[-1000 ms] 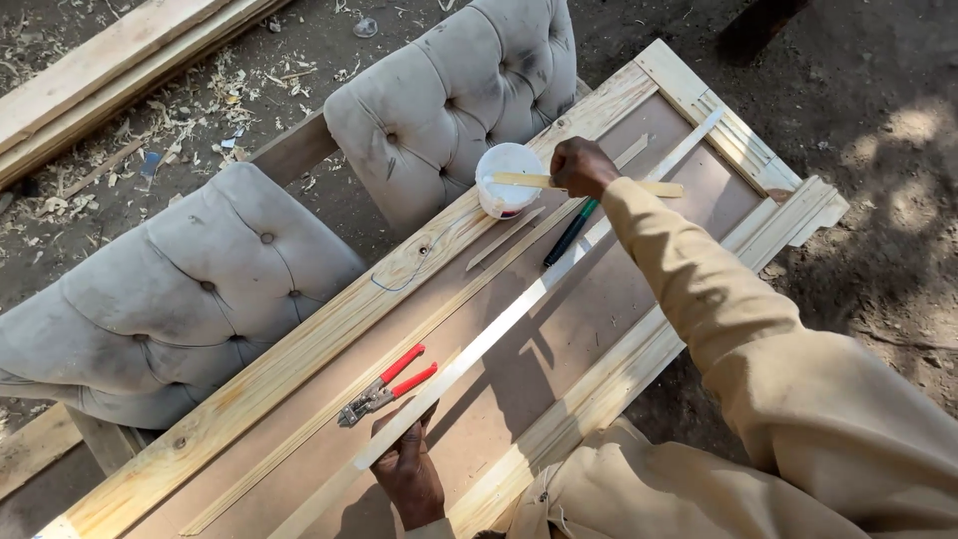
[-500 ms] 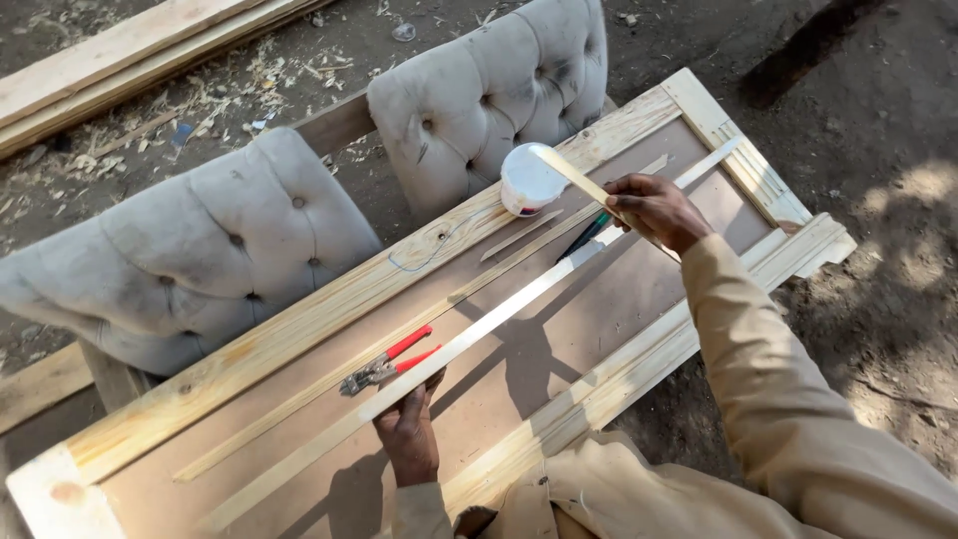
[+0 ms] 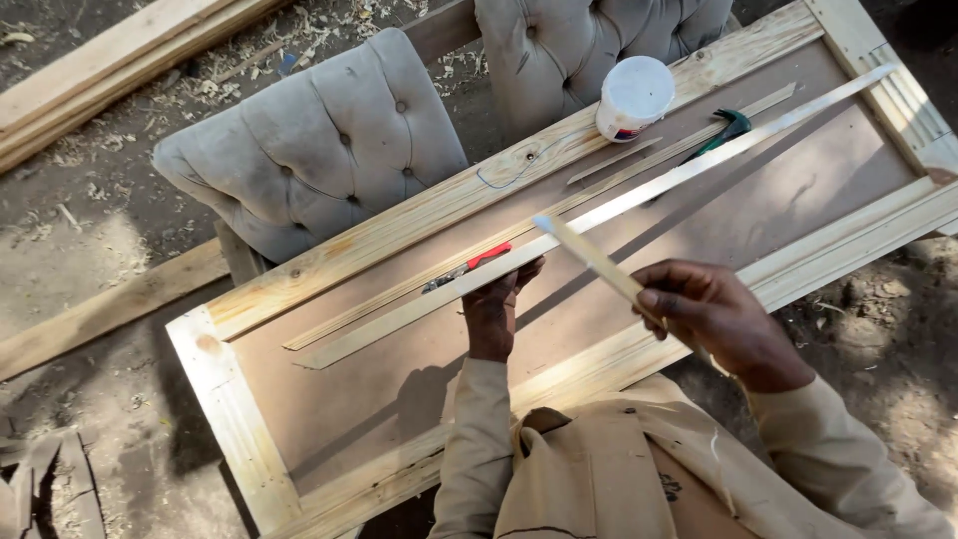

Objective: The person dips a thin wooden stick into a small bucket of white glue and spreads the glue along thin wooden strips laid on a large wooden frame panel, working along each strip. They then pick up a hammer and hammer nails along the frame edge.

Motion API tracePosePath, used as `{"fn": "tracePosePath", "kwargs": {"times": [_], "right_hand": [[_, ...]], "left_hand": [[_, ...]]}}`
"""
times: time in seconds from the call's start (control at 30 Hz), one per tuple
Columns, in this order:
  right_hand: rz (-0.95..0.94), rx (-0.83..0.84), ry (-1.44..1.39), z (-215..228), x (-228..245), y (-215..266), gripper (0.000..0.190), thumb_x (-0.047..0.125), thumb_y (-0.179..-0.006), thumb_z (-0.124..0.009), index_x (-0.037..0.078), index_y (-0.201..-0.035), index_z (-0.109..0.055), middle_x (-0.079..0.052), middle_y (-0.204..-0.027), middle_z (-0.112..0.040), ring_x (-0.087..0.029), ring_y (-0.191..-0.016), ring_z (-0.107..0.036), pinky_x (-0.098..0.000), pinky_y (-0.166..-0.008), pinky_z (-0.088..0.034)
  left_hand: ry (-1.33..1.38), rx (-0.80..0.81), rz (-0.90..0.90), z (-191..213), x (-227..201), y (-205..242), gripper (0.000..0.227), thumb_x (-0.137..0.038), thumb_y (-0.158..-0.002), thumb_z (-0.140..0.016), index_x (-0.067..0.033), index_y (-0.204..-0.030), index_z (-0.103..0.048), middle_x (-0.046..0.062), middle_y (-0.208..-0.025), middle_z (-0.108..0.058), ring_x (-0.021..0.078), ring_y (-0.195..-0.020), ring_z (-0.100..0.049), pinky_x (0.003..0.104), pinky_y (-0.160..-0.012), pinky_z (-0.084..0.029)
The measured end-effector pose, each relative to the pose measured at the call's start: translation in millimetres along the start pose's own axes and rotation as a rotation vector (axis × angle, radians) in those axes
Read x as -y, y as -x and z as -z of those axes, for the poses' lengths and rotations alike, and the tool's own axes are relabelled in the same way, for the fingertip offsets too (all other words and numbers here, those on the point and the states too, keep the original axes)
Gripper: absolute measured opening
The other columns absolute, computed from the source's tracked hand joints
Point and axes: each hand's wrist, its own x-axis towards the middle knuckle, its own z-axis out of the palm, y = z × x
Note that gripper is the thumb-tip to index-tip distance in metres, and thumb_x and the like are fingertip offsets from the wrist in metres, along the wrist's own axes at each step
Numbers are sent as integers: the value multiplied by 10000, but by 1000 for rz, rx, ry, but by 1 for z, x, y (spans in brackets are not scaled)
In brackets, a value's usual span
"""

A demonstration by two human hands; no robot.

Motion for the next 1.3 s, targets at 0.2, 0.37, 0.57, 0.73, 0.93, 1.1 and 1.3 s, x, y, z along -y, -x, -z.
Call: {"fn": "tracePosePath", "kwargs": {"times": [0.2,0.37,0.57,0.73,0.93,1.1,1.3], "right_hand": [[-51,61,192,-62,1,28,227,7,-768,-619,-97,-968,-651,-224,-663,-602,-232,-589,-594,-351,-467,-526],[-45,6,393,-98,9,50,243,37,-802,-582,-73,-1009,-646,-233,-684,-592,-238,-629,-586,-351,-510,-525],[220,15,590,-117,-2,68,257,74,-818,-577,2,-1059,-630,-195,-732,-580,-250,-706,-635,-350,-543,-558],[464,54,683,-138,-3,82,233,29,-824,-558,17,-1039,-647,-194,-738,-586,-319,-725,-653,-369,-539,-543],[650,59,821,-159,-2,85,209,19,-819,-566,55,-1000,-664,-169,-741,-596,-345,-671,-643,-377,-511,-525],[703,76,867,-172,0,87,198,24,-816,-574,67,-986,-668,-165,-737,-599,-344,-639,-635,-377,-496,-506],[730,68,905,-175,-1,89,199,17,-817,-573,67,-987,-663,-174,-747,-604,-359,-623,-630,-387,-480,-491]], "left_hand": [[28,100,31,-12,-4,2,201,-11,-805,-617,8,-987,-533,263,-925,-635,386,-923,-620,504,-877,-476],[3,151,22,-17,-8,5,206,-14,-827,-598,41,-1005,-513,276,-928,-627,372,-917,-624,484,-871,-481],[-6,189,14,-21,2,5,208,9,-822,-598,72,-1003,-518,275,-910,-625,364,-887,-628,471,-842,-496],[-37,227,9,-16,3,7,210,31,-818,-598,103,-1001,-524,275,-893,-623,356,-857,-632,458,-813,-512],[-48,229,-4,-15,4,9,166,63,-817,-590,104,-964,-526,266,-927,-620,337,-857,-632,429,-792,-520],[-30,220,-7,-20,1,14,168,72,-821,-581,108,-974,-524,254,-953,-618,327,-860,-630,415,-790,-527],[-18,233,-15,-22,4,14,156,90,-836,-565,121,-983,-523,260,-967,-612,329,-867,-627,408,-791,-527]]}}
